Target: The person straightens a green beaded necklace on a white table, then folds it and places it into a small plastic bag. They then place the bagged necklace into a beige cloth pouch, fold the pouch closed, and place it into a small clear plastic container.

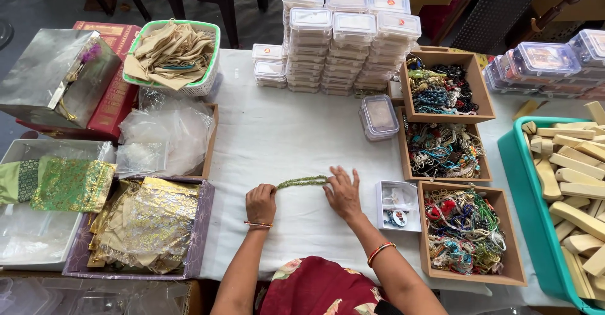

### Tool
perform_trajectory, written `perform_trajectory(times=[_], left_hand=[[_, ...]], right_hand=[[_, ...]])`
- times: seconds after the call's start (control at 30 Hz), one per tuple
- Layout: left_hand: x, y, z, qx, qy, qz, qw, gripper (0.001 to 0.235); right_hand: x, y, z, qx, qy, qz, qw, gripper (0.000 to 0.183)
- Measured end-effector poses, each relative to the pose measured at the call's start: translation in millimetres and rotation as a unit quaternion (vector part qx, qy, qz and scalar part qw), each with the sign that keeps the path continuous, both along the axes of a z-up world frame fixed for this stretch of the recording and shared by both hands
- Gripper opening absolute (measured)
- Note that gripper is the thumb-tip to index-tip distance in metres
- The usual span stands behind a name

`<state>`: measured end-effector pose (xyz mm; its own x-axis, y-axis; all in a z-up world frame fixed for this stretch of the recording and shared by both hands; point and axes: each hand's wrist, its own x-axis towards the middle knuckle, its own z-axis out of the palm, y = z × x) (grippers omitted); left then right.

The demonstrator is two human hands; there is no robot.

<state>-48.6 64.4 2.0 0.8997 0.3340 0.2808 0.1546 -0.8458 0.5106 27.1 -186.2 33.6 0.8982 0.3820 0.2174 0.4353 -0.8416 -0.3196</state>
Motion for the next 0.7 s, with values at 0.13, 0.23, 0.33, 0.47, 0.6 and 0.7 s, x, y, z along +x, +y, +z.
perform_trajectory(times=[0.13,0.23,0.33,0.47,0.6,0.7], left_hand=[[8.0,6.2,-10.4,-0.087,-0.020,0.022,0.996,0.012],[14.7,17.0,2.2,-0.156,-0.058,0.086,0.982,0.019],[6.5,19.3,17.4,-0.093,-0.079,0.058,0.991,0.043],[0.6,18.0,3.4,0.022,-0.034,-0.028,0.999,0.035],[-1.7,13.4,-3.6,0.100,0.008,-0.037,0.994,0.014],[0.9,5.8,4.0,0.154,-0.015,-0.047,0.987,0.018]], right_hand=[[-5.8,10.0,-1.8,-0.004,-0.033,0.107,0.994,0.025],[-9.2,15.4,8.1,-0.004,-0.023,0.155,0.988,0.033],[-9.7,14.1,14.1,-0.043,0.005,0.125,0.991,0.036],[1.8,18.3,35.2,-0.092,0.024,0.143,0.985,0.041],[11.6,16.5,62.1,-0.205,0.147,-0.071,0.965,0.057],[18.5,3.8,25.2,-0.189,0.021,-0.154,0.970,0.076]])
